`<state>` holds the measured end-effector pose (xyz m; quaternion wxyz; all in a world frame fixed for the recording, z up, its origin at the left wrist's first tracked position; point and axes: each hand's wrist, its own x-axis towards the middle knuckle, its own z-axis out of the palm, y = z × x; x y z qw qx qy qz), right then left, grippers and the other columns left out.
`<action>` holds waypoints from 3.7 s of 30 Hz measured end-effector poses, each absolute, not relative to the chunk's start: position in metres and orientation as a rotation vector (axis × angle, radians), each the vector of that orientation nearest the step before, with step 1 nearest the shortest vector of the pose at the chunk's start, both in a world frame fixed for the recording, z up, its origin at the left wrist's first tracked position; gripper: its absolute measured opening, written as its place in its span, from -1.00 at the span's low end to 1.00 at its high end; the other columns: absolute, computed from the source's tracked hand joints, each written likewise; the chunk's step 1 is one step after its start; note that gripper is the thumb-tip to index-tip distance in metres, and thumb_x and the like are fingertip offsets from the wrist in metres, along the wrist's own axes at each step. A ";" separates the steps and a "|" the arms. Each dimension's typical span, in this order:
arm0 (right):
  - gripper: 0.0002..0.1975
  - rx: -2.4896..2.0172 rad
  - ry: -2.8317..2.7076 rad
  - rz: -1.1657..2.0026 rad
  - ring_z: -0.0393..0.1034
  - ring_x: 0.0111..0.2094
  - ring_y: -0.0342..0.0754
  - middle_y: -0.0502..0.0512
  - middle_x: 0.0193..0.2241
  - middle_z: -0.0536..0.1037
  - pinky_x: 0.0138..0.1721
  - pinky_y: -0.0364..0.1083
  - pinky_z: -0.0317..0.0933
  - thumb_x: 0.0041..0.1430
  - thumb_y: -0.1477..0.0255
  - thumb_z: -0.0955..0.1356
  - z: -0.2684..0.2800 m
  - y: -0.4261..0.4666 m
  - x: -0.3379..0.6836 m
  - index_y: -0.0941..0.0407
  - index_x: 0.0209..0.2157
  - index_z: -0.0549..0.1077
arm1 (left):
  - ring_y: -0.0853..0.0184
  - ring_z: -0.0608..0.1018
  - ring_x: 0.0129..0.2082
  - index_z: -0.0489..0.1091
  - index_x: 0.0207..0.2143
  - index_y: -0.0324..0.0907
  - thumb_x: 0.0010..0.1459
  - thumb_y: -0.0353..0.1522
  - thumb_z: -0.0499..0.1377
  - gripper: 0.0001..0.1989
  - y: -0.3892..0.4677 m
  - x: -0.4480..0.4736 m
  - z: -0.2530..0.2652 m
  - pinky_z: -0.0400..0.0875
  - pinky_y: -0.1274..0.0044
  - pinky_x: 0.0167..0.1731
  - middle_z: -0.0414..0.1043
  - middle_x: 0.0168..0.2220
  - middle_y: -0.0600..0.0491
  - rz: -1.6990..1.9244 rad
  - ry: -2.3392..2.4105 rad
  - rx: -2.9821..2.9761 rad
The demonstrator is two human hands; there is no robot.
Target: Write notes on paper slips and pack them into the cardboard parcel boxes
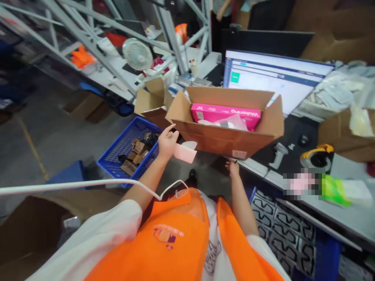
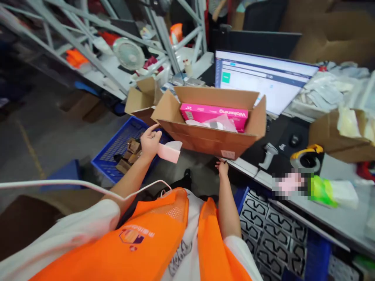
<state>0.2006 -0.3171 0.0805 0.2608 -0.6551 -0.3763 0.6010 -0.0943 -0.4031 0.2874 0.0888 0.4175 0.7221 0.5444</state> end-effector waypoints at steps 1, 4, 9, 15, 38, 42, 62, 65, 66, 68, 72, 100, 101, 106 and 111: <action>-0.68 -1.749 -1.056 1.639 0.19 -0.68 -0.20 0.06 -0.51 0.50 -0.64 -0.20 0.02 0.09 0.30 0.27 0.089 -0.330 0.193 0.21 -0.20 0.46 | 0.43 0.26 -0.56 0.49 0.03 -0.31 0.19 -0.20 0.19 -0.55 -0.416 -0.104 0.282 0.21 0.58 -0.46 0.21 -0.59 0.17 1.677 2.166 1.104; -0.56 -1.594 -1.207 1.734 0.15 -0.67 -0.20 0.13 -0.41 0.57 -0.65 -0.17 0.01 0.05 0.15 0.34 0.120 -0.371 0.155 0.19 -0.18 0.52 | 0.36 0.43 -0.45 0.51 -0.14 -0.27 0.16 -0.22 0.20 -0.67 -0.448 -0.130 0.259 0.31 0.55 -0.37 0.42 -0.48 0.05 1.703 2.151 0.753; -0.06 -1.094 -1.462 1.972 0.37 -0.40 -0.15 0.22 0.16 0.47 -0.32 -0.10 0.33 -0.18 0.17 0.54 0.185 -0.408 0.051 0.05 0.28 0.33 | 0.29 0.54 -0.31 0.52 -0.31 -0.24 0.09 -0.20 0.26 -0.73 -0.459 -0.164 0.231 0.39 0.49 -0.22 0.54 -0.33 -0.05 1.684 2.041 0.607; 0.06 -1.070 -1.419 2.320 0.48 -0.02 0.07 0.23 0.10 0.52 0.04 -0.01 0.33 -0.32 0.27 0.62 0.210 -0.390 -0.072 0.14 0.28 0.29 | 0.48 0.18 -0.67 0.43 -0.26 -0.18 -0.04 0.01 0.37 -0.51 -0.453 -0.228 0.228 0.05 0.59 -0.62 0.14 -0.67 0.24 1.852 1.519 0.330; -0.61 -1.137 -2.017 2.128 0.55 -0.19 0.08 0.16 -0.21 0.66 -0.02 0.04 0.39 -0.06 0.19 0.50 0.221 -0.364 -0.312 0.15 -0.24 0.59 | 0.20 0.58 -0.35 0.51 -0.06 -0.27 -0.09 -0.24 0.43 -0.48 -0.533 -0.406 0.160 0.41 0.49 -0.38 0.58 -0.25 -0.11 1.823 1.236 -0.017; -0.65 -1.267 -2.148 1.957 0.54 -0.16 0.12 0.16 -0.22 0.66 -0.05 0.05 0.39 -0.08 0.19 0.50 0.218 -0.368 -0.371 0.13 -0.29 0.60 | 0.29 0.52 -0.43 0.56 -0.19 -0.26 0.00 -0.18 0.35 -0.61 -0.537 -0.474 0.149 0.34 0.53 -0.43 0.56 -0.35 -0.04 1.793 1.409 0.133; -0.54 -0.754 -2.357 1.173 0.43 0.00 0.13 0.22 -0.03 0.55 0.01 0.07 0.34 0.07 0.07 0.48 0.257 -0.398 -0.478 0.08 -0.09 0.57 | 0.21 0.61 -0.28 0.62 -0.42 -0.18 0.09 -0.21 0.36 -0.79 -0.530 -0.681 0.178 0.50 0.39 -0.18 0.59 -0.31 -0.11 1.803 1.147 0.866; -0.22 -0.604 -2.332 1.170 0.43 -0.06 0.09 0.27 0.24 0.33 -0.14 0.05 0.37 0.09 -0.11 0.41 0.275 -0.388 -0.465 0.00 0.24 0.36 | 0.15 0.61 -0.14 0.66 -0.38 -0.12 0.13 -0.23 0.34 -0.83 -0.517 -0.702 0.188 0.49 0.33 -0.05 0.60 -0.24 -0.16 1.899 1.091 1.194; -0.24 -0.635 -2.291 1.162 0.43 -0.17 0.02 0.27 0.26 0.30 -0.23 0.02 0.37 0.14 -0.11 0.37 0.278 -0.386 -0.463 -0.01 0.27 0.33 | 0.14 0.61 -0.11 0.67 -0.35 -0.10 0.14 -0.23 0.34 -0.85 -0.511 -0.711 0.190 0.48 0.32 -0.02 0.60 -0.22 -0.17 1.882 1.102 1.305; -0.38 -0.752 -2.210 1.099 0.38 -0.35 -0.11 0.25 0.23 0.33 -0.34 -0.03 0.34 0.22 -0.01 0.36 0.279 -0.383 -0.465 -0.01 0.22 0.37 | 0.15 0.60 -0.10 0.68 -0.32 -0.06 0.17 -0.23 0.32 -0.85 -0.498 -0.728 0.195 0.46 0.33 -0.01 0.61 -0.20 -0.17 1.795 1.185 1.523; -0.49 -0.934 -2.165 0.986 0.45 -0.16 0.01 0.29 0.18 0.38 -0.20 0.01 0.41 0.16 0.15 0.43 0.273 -0.373 -0.490 0.07 0.09 0.46 | 0.18 0.60 -0.17 0.68 -0.29 -0.03 0.24 -0.26 0.25 -0.82 -0.466 -0.755 0.213 0.43 0.32 -0.03 0.61 -0.21 -0.13 1.571 1.328 1.874; -0.64 -1.188 -1.262 1.588 0.22 -0.50 -0.15 -0.05 -0.55 0.39 -0.43 -0.12 0.19 -0.06 0.12 0.49 0.266 -0.391 -0.466 0.12 -0.43 0.46 | 0.36 0.49 -0.46 0.56 -0.35 -0.29 -0.06 0.00 0.40 -0.51 -0.447 -0.675 0.236 0.37 0.58 -0.43 0.55 -0.43 0.01 1.526 1.324 0.622; -0.66 -1.185 -1.245 1.587 0.20 -0.50 -0.17 -0.05 -0.54 0.38 -0.44 -0.13 0.18 -0.04 0.14 0.48 0.266 -0.393 -0.466 0.12 -0.42 0.47 | 0.37 0.50 -0.45 0.56 -0.34 -0.27 -0.04 -0.02 0.39 -0.53 -0.448 -0.674 0.235 0.38 0.58 -0.42 0.55 -0.42 0.02 1.530 1.294 0.608; -0.61 -1.188 -1.121 1.603 0.19 -0.48 -0.17 -0.02 -0.41 0.47 -0.48 -0.17 0.12 -0.07 0.24 0.46 0.265 -0.401 -0.463 0.08 -0.17 0.53 | 0.35 0.56 -0.41 0.55 -0.33 -0.24 -0.05 -0.11 0.43 -0.61 -0.455 -0.667 0.231 0.43 0.58 -0.37 0.59 -0.38 0.04 1.552 1.212 0.428; -0.43 -1.083 -1.099 1.792 0.23 -0.48 -0.16 0.00 -0.29 0.55 -0.51 -0.17 0.08 -0.09 0.33 0.46 0.262 -0.409 -0.462 0.01 0.04 0.50 | 0.21 0.64 -0.29 0.53 -0.29 -0.26 0.07 -0.18 0.34 -0.69 -0.455 -0.661 0.235 0.52 0.46 -0.21 0.62 -0.32 -0.04 1.478 1.074 0.093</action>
